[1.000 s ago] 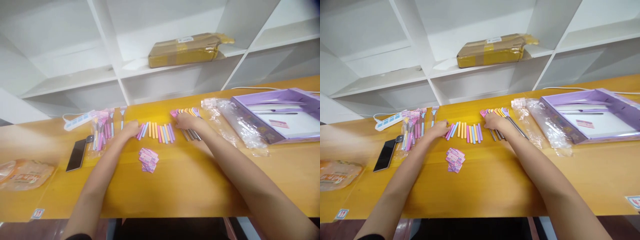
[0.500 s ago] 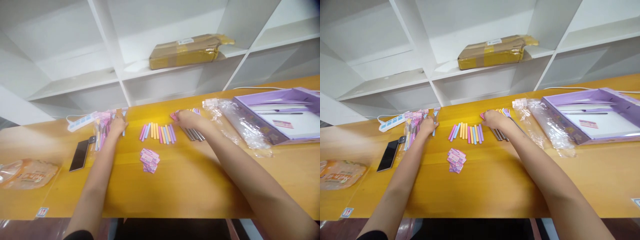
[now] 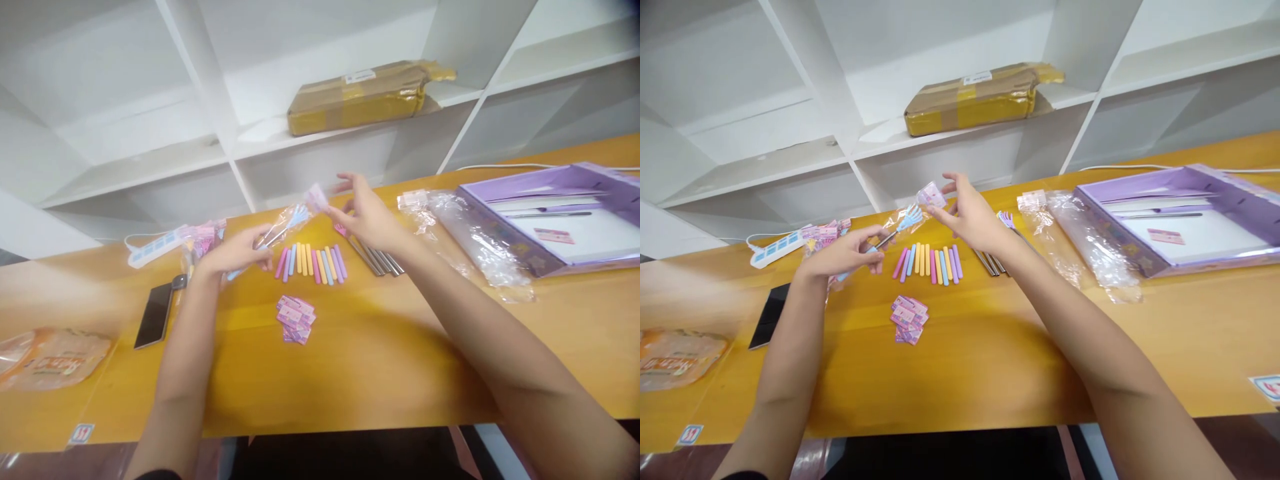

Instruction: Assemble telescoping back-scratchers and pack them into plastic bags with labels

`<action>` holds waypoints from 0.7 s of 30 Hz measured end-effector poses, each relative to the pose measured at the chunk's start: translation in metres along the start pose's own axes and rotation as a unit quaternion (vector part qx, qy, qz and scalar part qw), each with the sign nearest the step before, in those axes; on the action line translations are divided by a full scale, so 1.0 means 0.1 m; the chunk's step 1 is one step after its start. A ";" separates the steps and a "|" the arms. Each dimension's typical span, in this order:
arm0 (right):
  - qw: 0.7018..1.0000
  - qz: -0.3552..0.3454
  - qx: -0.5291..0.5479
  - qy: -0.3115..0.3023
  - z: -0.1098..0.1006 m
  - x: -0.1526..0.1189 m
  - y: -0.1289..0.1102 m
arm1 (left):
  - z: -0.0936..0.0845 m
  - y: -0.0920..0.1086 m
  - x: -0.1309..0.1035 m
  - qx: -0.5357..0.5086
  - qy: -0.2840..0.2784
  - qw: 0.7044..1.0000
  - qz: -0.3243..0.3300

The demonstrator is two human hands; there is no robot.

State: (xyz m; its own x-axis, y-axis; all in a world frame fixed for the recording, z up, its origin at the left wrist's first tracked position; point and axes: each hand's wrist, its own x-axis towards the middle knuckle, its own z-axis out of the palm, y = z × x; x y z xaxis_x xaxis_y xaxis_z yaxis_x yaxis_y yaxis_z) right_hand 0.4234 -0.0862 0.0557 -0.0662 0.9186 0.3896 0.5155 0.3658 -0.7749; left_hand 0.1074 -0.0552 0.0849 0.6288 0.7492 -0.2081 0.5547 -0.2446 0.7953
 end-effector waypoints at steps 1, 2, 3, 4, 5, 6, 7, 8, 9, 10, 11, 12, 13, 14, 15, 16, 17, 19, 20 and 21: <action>1.000 -0.002 0.022 -0.006 -0.03 -0.02 -0.07 | 0.03 0.10 -0.06 0.002 -0.013 1.000 0.016; 0.999 -0.004 0.040 -0.015 -0.06 -0.05 -0.14 | 0.06 0.18 -0.11 0.006 -0.024 0.999 0.027; 0.998 -0.007 0.053 -0.026 -0.09 -0.08 -0.21 | 0.09 0.24 -0.15 0.007 -0.031 0.999 0.037; 0.997 -0.009 0.064 -0.035 -0.10 -0.11 -0.27 | 0.12 0.29 -0.17 0.001 -0.035 0.998 0.046; 0.997 -0.014 0.071 -0.042 -0.11 -0.14 -0.32 | 0.16 0.33 -0.19 -0.012 -0.035 0.998 0.056; 0.996 -0.021 0.072 -0.046 -0.10 -0.17 -0.36 | 0.20 0.35 -0.19 -0.032 -0.032 0.997 0.065; 0.996 -0.033 0.067 -0.045 -0.08 -0.19 -0.39 | 0.25 0.38 -0.20 -0.054 -0.026 0.995 0.075; 0.997 -0.048 0.054 -0.039 -0.06 -0.21 -0.41 | 0.29 0.40 -0.21 -0.073 -0.018 0.994 0.082; 0.997 -0.066 0.036 -0.024 -0.03 -0.22 -0.42 | 0.34 0.43 -0.22 -0.083 -0.006 0.993 0.088; 0.996 -0.084 0.016 0.000 0.00 -0.23 -0.42 | 0.38 0.46 -0.23 -0.081 0.007 0.992 0.092; 0.995 -0.100 -0.001 0.030 0.03 -0.23 -0.41 | 0.42 0.49 -0.24 -0.067 0.020 0.993 0.095; 0.992 -0.110 -0.013 0.062 0.05 -0.23 -0.41 | 0.45 0.52 -0.26 -0.045 0.036 0.994 0.098; 0.990 -0.113 -0.017 0.086 0.05 -0.23 -0.40 | 0.48 0.56 -0.28 -0.021 0.051 0.993 0.102; 0.989 -0.110 -0.014 0.101 0.05 -0.22 -0.39 | 0.49 0.58 -0.29 0.001 0.062 0.992 0.107; 0.989 -0.103 -0.003 0.107 0.04 -0.22 -0.39 | 0.50 0.60 -0.31 0.018 0.069 0.991 0.113; 0.990 -0.093 0.013 0.108 0.01 -0.21 -0.39 | 0.50 0.62 -0.32 0.029 0.072 0.990 0.120; 0.990 -0.083 0.035 0.108 -0.01 -0.21 -0.39 | 0.49 0.63 -0.33 0.034 0.073 0.989 0.126; 0.990 -0.068 0.076 0.098 -0.08 -0.20 -0.39 | 0.47 0.63 -0.34 0.036 0.072 0.988 0.133; 0.990 -0.066 0.089 0.090 -0.11 -0.20 -0.39 | 0.46 0.63 -0.35 0.036 0.071 0.988 0.134; 0.990 -0.066 0.098 0.078 -0.14 -0.19 -0.40 | 0.45 0.62 -0.35 0.037 0.071 0.988 0.132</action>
State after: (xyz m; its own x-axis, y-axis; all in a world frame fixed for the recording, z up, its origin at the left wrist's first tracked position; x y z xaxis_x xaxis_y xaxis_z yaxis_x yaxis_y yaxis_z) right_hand 0.4163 -0.1205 0.0858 0.0184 0.8324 0.5538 0.3347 0.5168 -0.7879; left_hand 0.1447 -0.1242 0.1161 0.6770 0.7309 0.0863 0.4233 -0.4825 0.7668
